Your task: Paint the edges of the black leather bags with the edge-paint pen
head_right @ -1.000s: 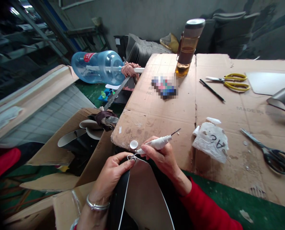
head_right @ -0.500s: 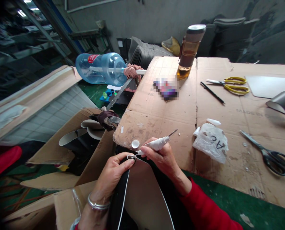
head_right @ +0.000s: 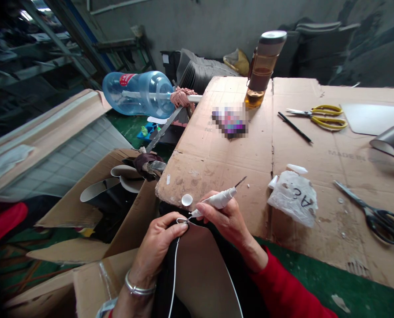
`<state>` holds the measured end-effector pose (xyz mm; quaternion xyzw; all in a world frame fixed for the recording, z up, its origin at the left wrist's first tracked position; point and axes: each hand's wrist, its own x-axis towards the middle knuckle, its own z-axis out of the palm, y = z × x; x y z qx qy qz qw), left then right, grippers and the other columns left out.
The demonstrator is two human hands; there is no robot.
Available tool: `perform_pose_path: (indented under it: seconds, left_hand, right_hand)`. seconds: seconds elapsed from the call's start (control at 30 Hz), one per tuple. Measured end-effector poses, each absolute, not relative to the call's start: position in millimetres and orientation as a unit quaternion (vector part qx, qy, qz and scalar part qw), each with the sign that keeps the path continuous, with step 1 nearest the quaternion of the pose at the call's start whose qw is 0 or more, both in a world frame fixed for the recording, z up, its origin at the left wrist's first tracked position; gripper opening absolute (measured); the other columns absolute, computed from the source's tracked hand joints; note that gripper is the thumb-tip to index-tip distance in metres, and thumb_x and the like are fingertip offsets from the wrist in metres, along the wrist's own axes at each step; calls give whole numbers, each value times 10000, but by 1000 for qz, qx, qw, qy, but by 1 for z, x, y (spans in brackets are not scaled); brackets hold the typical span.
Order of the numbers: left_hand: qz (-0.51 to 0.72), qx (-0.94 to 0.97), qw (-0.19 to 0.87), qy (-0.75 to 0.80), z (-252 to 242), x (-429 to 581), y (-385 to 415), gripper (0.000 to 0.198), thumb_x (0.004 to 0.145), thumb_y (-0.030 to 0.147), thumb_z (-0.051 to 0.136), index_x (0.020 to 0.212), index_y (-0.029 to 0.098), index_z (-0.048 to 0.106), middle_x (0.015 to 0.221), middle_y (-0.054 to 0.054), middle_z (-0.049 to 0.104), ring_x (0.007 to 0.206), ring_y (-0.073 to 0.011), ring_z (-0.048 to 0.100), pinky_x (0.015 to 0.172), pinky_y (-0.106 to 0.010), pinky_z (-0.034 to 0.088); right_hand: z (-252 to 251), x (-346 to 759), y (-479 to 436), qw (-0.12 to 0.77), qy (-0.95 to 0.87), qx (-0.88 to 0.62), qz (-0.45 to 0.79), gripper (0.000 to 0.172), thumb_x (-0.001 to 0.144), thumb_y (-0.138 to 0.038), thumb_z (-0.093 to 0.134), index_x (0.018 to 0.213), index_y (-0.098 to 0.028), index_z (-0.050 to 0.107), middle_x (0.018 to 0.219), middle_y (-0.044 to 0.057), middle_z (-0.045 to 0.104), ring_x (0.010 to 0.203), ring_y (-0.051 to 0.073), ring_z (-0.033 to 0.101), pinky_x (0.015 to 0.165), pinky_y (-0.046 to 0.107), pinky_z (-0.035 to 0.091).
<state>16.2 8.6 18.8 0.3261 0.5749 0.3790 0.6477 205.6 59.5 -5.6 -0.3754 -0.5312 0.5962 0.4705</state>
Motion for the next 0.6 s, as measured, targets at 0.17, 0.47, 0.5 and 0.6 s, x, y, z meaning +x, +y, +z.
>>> perform_pose_path:
  seconds: [0.17,0.47,0.5,0.6]
  left_hand:
    - [402,283,644,586,16,16,9,204,738,334,767,706,159,667,597,26,539,534,-99,436,508,-209,327]
    - [410,309,601,612,10,13,5,207,793,365,781,821,167,725,701,-5,662,631,-140,564,595,-227,434]
    - [410,310,605,608,11,13,6,209,792,362,787,834,165,733,719,-10,674,643,-141,574,609,-228,445]
    - [402,310,620,598,15,11,8,216,787,356,799,862,159,755,756,-22,702,664,-145,598,636,-230,469]
  right_hand:
    - [-10,202,58,511,-514,-441,529,229,941,-400,713,856,-188,721,667,8,684,548,136,606,497,235,478]
    - [-11,196,59,457,-625,-434,461,198,939,-392,725,987,-200,734,880,34,763,733,171,684,647,260,521]
    - [-11,196,59,452,-627,-432,464,202,933,-394,734,991,-200,734,882,34,769,738,174,691,651,261,523]
    - [-10,196,58,441,-651,-425,448,190,923,-385,757,992,-209,737,897,33,779,763,179,709,683,265,527]
